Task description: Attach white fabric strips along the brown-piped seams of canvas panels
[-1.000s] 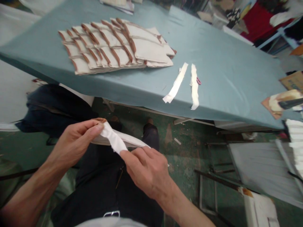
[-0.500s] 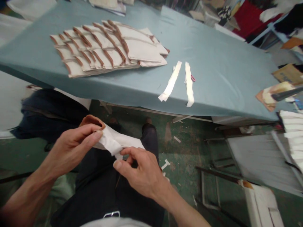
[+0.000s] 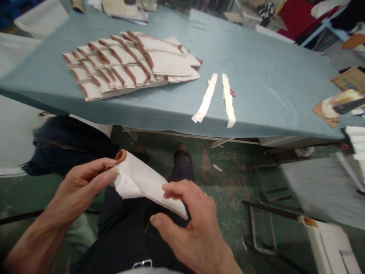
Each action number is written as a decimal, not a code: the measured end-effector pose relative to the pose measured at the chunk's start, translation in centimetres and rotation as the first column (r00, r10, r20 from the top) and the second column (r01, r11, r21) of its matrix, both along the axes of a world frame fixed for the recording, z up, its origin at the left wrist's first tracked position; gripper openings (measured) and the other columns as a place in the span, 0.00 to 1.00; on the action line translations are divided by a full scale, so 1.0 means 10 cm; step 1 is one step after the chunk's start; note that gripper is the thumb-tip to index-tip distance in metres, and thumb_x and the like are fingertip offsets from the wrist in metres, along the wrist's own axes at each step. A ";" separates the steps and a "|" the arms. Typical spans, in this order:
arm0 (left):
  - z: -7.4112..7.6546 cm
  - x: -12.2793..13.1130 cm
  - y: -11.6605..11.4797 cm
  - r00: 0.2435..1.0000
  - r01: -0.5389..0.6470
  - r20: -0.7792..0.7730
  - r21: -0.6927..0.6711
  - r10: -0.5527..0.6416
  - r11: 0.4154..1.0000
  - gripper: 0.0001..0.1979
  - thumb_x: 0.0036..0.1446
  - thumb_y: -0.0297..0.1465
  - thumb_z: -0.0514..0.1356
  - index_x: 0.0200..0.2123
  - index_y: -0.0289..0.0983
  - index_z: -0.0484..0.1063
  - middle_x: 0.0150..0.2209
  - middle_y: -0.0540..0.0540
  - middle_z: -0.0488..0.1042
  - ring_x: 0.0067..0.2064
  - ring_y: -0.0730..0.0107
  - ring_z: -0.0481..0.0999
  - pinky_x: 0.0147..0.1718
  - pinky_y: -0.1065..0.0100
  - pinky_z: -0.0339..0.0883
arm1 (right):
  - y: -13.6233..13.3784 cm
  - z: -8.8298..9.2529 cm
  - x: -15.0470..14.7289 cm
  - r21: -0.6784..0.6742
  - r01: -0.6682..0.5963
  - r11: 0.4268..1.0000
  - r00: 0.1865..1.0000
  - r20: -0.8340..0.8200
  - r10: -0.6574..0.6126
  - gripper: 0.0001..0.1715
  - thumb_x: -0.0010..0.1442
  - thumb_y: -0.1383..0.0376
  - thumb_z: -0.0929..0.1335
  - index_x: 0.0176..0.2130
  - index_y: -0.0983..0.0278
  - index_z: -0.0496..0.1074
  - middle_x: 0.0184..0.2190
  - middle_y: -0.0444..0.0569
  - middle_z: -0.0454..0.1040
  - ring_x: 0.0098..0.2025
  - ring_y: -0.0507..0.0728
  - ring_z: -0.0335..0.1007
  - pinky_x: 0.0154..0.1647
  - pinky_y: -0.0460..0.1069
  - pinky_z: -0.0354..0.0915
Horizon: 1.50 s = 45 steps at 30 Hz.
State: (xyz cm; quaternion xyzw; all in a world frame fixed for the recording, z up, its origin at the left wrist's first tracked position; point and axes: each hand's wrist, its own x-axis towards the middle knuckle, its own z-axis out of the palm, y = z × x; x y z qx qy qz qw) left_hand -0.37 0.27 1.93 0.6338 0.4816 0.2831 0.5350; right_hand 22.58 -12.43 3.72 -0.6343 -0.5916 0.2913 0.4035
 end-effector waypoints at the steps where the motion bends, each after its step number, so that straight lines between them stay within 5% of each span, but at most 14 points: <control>1: 0.02 0.00 0.01 1.000 0.014 0.019 -0.024 -0.014 1.000 0.15 0.59 0.45 0.67 0.32 0.39 0.84 0.31 0.43 0.83 0.30 0.62 0.77 0.28 0.69 0.73 | 0.04 0.00 0.05 0.044 -0.009 0.999 0.994 0.108 0.004 0.14 0.59 0.65 0.76 0.47 0.60 0.79 0.40 0.47 0.85 0.40 0.57 0.83 0.42 0.50 0.74; 6: 0.14 0.01 0.09 0.993 0.076 0.096 -0.071 -0.069 0.995 0.13 0.56 0.42 0.69 0.32 0.39 0.86 0.38 0.41 0.85 0.34 0.60 0.79 0.31 0.67 0.76 | 0.14 -0.22 -0.11 0.021 -0.216 0.976 0.930 0.308 0.199 0.10 0.57 0.65 0.77 0.39 0.61 0.75 0.30 0.43 0.82 0.28 0.55 0.79 0.31 0.49 0.67; 13: 0.00 -0.15 0.16 0.985 0.127 0.141 -0.178 -0.103 0.976 0.11 0.54 0.41 0.72 0.35 0.39 0.88 0.42 0.40 0.85 0.35 0.62 0.79 0.33 0.66 0.77 | 0.05 -0.44 -0.48 0.174 -0.202 0.964 0.912 0.393 0.120 0.03 0.62 0.68 0.69 0.34 0.60 0.71 0.26 0.43 0.78 0.25 0.54 0.75 0.28 0.49 0.61; 21: -0.12 -0.22 0.23 0.978 0.205 -0.011 -0.109 -0.208 0.973 0.18 0.59 0.46 0.66 0.25 0.39 0.81 0.32 0.44 0.83 0.37 0.58 0.81 0.39 0.65 0.79 | 0.23 -0.49 -0.30 0.179 -0.232 0.956 0.884 0.448 0.131 0.09 0.61 0.72 0.66 0.32 0.61 0.72 0.24 0.42 0.77 0.24 0.52 0.71 0.28 0.50 0.59; 25: -0.12 -0.13 0.21 0.978 0.203 -0.038 -0.073 -0.206 0.977 0.20 0.61 0.47 0.63 0.25 0.39 0.80 0.31 0.44 0.81 0.36 0.59 0.78 0.35 0.67 0.76 | 0.36 -0.43 -0.18 0.088 -0.278 0.957 0.848 0.490 0.201 0.07 0.62 0.72 0.70 0.34 0.60 0.73 0.28 0.43 0.79 0.28 0.53 0.74 0.31 0.48 0.63; 29: -0.13 -0.04 0.16 0.998 0.049 -0.040 -0.076 -0.053 0.996 0.21 0.59 0.48 0.63 0.24 0.38 0.79 0.27 0.47 0.76 0.30 0.65 0.72 0.27 0.70 0.69 | 0.38 -0.29 -0.10 0.076 -0.126 0.989 0.919 0.384 0.088 0.07 0.65 0.67 0.72 0.45 0.62 0.76 0.40 0.50 0.85 0.39 0.58 0.82 0.40 0.50 0.73; 31: -0.13 -0.02 0.13 0.998 -0.044 -0.042 -0.058 0.041 0.997 0.21 0.60 0.47 0.63 0.24 0.37 0.78 0.26 0.49 0.75 0.29 0.68 0.69 0.27 0.71 0.65 | 0.32 -0.26 -0.10 0.092 -0.002 0.996 0.975 0.219 -0.018 0.06 0.67 0.65 0.72 0.45 0.62 0.77 0.39 0.50 0.85 0.39 0.58 0.82 0.43 0.51 0.75; 33: -0.12 0.00 0.10 0.993 -0.114 -0.039 -0.020 0.113 0.993 0.19 0.62 0.46 0.62 0.27 0.38 0.79 0.28 0.51 0.76 0.31 0.68 0.71 0.30 0.71 0.66 | 0.25 -0.29 -0.15 -0.033 0.064 0.997 0.996 -0.066 -0.066 0.05 0.69 0.62 0.72 0.41 0.61 0.78 0.34 0.49 0.84 0.36 0.56 0.81 0.42 0.50 0.76; 35: -0.10 0.02 0.06 0.987 -0.159 -0.023 0.042 0.160 0.986 0.18 0.63 0.44 0.62 0.28 0.38 0.80 0.30 0.52 0.77 0.33 0.67 0.72 0.32 0.70 0.67 | 0.20 -0.39 -0.25 -0.296 -0.047 0.954 0.870 -0.482 -0.106 0.15 0.69 0.53 0.73 0.41 0.62 0.79 0.33 0.49 0.83 0.33 0.55 0.79 0.37 0.49 0.76; 37: -0.08 0.06 0.02 0.979 -0.200 -0.010 0.111 0.202 0.974 0.18 0.63 0.42 0.62 0.25 0.38 0.78 0.28 0.52 0.76 0.32 0.67 0.73 0.32 0.70 0.68 | 0.19 -0.52 -0.37 -0.463 -0.300 0.834 0.539 -0.804 -0.253 0.29 0.65 0.40 0.73 0.44 0.63 0.79 0.32 0.49 0.82 0.29 0.54 0.75 0.30 0.48 0.74; 39: -0.08 0.10 -0.03 0.969 -0.241 -0.015 0.155 0.246 0.958 0.18 0.63 0.41 0.62 0.24 0.39 0.76 0.27 0.52 0.75 0.31 0.67 0.72 0.31 0.69 0.68 | 0.23 -0.60 -0.49 -0.474 -0.464 0.748 0.241 -0.880 -0.409 0.37 0.57 0.35 0.76 0.46 0.62 0.78 0.32 0.47 0.79 0.28 0.53 0.71 0.27 0.46 0.71; 40: -0.09 0.12 -0.05 0.963 -0.259 -0.024 0.169 0.267 0.951 0.18 0.64 0.41 0.62 0.24 0.39 0.76 0.27 0.52 0.75 0.32 0.67 0.72 0.31 0.69 0.68 | 0.26 -0.62 -0.55 -0.468 -0.481 0.741 0.158 -0.878 -0.452 0.38 0.55 0.34 0.77 0.47 0.61 0.78 0.33 0.47 0.79 0.29 0.53 0.70 0.28 0.46 0.70; 42: -0.13 0.16 -0.11 0.951 -0.294 -0.034 0.206 0.308 0.933 0.17 0.64 0.41 0.62 0.25 0.39 0.75 0.27 0.52 0.74 0.31 0.67 0.72 0.30 0.69 0.68 | 0.36 -0.59 -0.66 -0.459 -0.448 0.767 0.085 -0.876 -0.474 0.37 0.55 0.33 0.76 0.46 0.59 0.77 0.36 0.48 0.78 0.33 0.54 0.70 0.29 0.46 0.69; 45: -0.23 0.19 -0.21 0.943 -0.311 -0.045 0.240 0.331 0.920 0.17 0.65 0.40 0.61 0.24 0.40 0.72 0.24 0.53 0.70 0.27 0.69 0.69 0.26 0.68 0.64 | 0.50 -0.47 -0.78 -0.459 -0.381 0.803 0.095 -0.883 -0.460 0.36 0.61 0.30 0.70 0.41 0.58 0.74 0.38 0.51 0.77 0.34 0.56 0.69 0.28 0.47 0.66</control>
